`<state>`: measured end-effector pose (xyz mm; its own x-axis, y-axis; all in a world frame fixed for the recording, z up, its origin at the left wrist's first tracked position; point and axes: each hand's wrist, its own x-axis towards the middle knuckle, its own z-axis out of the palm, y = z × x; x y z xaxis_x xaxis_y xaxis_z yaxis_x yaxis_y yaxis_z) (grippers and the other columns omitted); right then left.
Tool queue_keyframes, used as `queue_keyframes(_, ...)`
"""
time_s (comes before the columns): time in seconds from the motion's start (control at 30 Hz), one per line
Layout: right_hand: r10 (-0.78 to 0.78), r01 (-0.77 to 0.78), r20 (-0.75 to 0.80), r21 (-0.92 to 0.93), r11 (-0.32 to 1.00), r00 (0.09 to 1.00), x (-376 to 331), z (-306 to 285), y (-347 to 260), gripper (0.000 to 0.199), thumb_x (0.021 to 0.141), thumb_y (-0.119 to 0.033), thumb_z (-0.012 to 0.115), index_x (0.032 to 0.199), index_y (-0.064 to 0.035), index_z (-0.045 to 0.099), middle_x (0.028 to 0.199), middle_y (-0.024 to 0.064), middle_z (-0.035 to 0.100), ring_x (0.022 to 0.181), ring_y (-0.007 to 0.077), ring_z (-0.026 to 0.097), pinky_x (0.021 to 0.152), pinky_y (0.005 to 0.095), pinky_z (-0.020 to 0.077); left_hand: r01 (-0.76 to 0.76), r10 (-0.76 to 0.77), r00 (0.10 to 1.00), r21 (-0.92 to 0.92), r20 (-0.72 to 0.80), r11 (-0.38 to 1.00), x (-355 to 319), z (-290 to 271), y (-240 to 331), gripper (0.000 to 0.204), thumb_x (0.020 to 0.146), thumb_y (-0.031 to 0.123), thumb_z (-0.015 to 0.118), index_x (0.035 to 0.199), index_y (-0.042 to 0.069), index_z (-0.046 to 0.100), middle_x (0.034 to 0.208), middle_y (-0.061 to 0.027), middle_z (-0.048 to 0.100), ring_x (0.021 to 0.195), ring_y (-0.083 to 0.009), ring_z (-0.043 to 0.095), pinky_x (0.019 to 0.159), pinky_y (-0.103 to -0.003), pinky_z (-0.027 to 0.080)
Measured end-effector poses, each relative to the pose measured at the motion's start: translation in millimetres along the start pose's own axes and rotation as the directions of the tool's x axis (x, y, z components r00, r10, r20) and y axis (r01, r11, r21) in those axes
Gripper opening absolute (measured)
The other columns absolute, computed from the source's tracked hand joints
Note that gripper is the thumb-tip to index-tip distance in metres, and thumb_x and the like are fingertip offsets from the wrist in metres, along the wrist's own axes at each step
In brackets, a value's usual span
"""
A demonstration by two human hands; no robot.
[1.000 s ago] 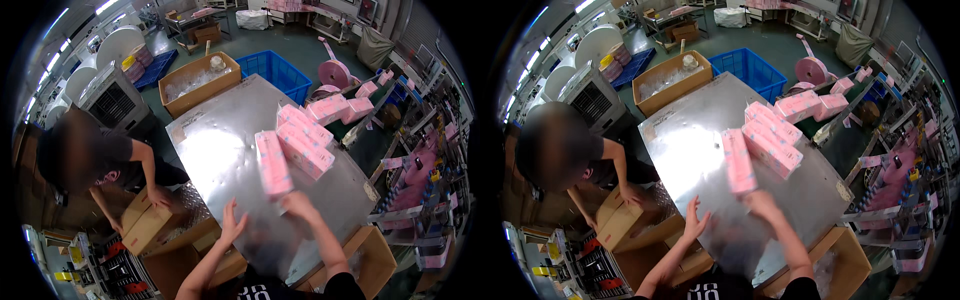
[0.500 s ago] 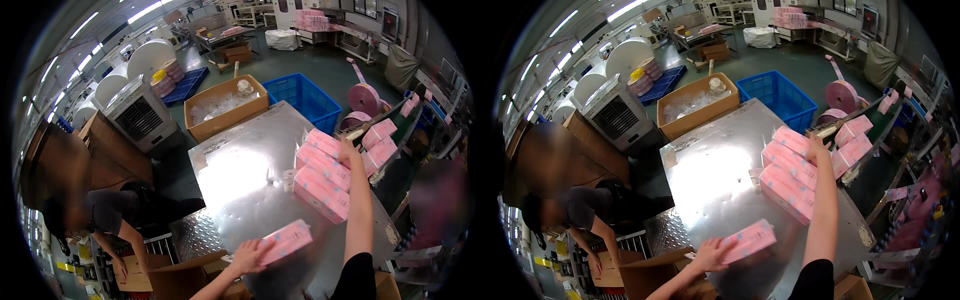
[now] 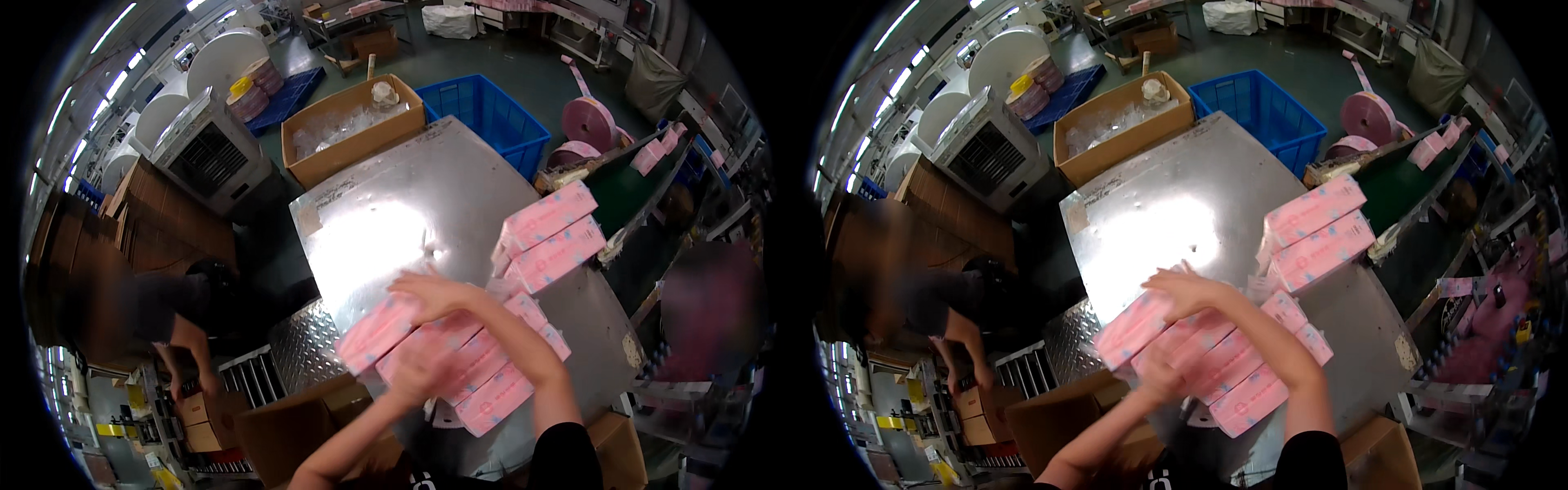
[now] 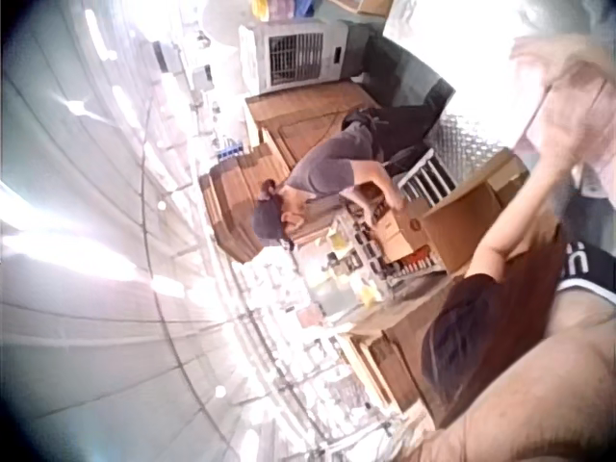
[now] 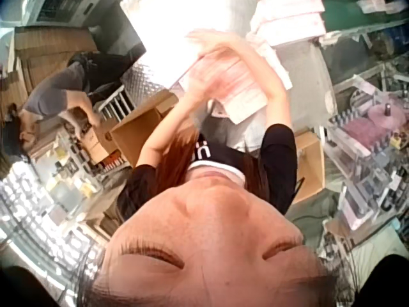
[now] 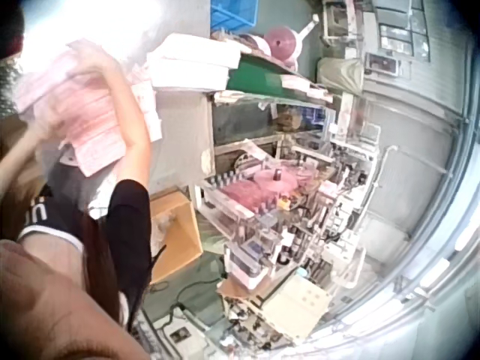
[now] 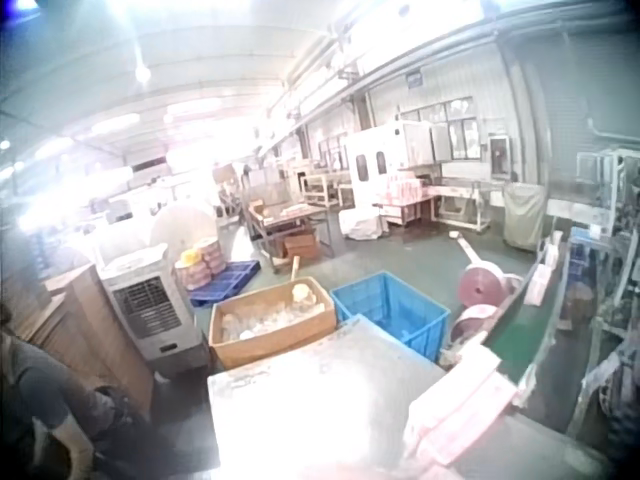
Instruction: The person picks up flat cardboard sheets from a stack, folds them into boxes, fills the boxes with packages of tissues, and places the boxes onto a conveyor belt station.
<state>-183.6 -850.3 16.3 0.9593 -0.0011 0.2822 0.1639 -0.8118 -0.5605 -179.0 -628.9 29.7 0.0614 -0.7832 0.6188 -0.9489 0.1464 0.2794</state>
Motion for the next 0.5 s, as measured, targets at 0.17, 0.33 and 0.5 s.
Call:
queue_keyframes(0.17, 0.824, -0.914, -0.407, -0.082, 0.398, 0.395, -101, -66, 19, 0.074, 0.085, -0.042, 0.065, 0.148, -0.0144, 0.037, 0.15, 0.0245, 0.032, 0.139, 0.0433, 0.024, 0.111, 0.0544, 0.0281, 0.484, -0.68, 0.667, 0.518, 0.303, 0.705, -29, -74, -56, 0.102, 0.077, 0.061, 0.069, 0.152, 0.008, 0.025, 0.122, -0.0311, 0.053, 0.106, -0.0454, 0.058, 0.092, -0.052, 0.047)
queue_keyframes(0.33, 0.729, -0.874, -0.516, -0.084, 0.479, 0.45, -213, -119, 98, 0.066, 0.085, -0.04, 0.065, 0.145, -0.0203, 0.046, 0.161, 0.0216, 0.013, 0.148, 0.0428, 0.01, 0.11, 0.0644, 0.0255, 0.584, -0.66, 0.479, 0.352, 0.578, 0.732, -6, -51, -74, 0.105, 0.079, 0.066, 0.064, 0.156, 0.013, 0.016, 0.119, -0.0301, 0.055, 0.101, -0.0445, 0.062, 0.086, -0.05, 0.051)
queue_keyframes(0.5, 0.673, -0.822, -0.501, -0.155, 0.548, 0.544, -258, -141, 114, 0.041, 0.075, -0.024, 0.07, 0.113, -0.0103, 0.063, 0.151, 0.0199, 0.033, 0.139, 0.044, 0.03, 0.109, 0.0538, 0.0335, 0.532, -0.585, 0.549, 0.291, 0.598, 0.796, 23, -21, -70, 0.102, 0.079, 0.063, 0.065, 0.156, 0.018, 0.015, 0.114, -0.0286, 0.058, 0.097, -0.0428, 0.064, 0.084, -0.049, 0.052)
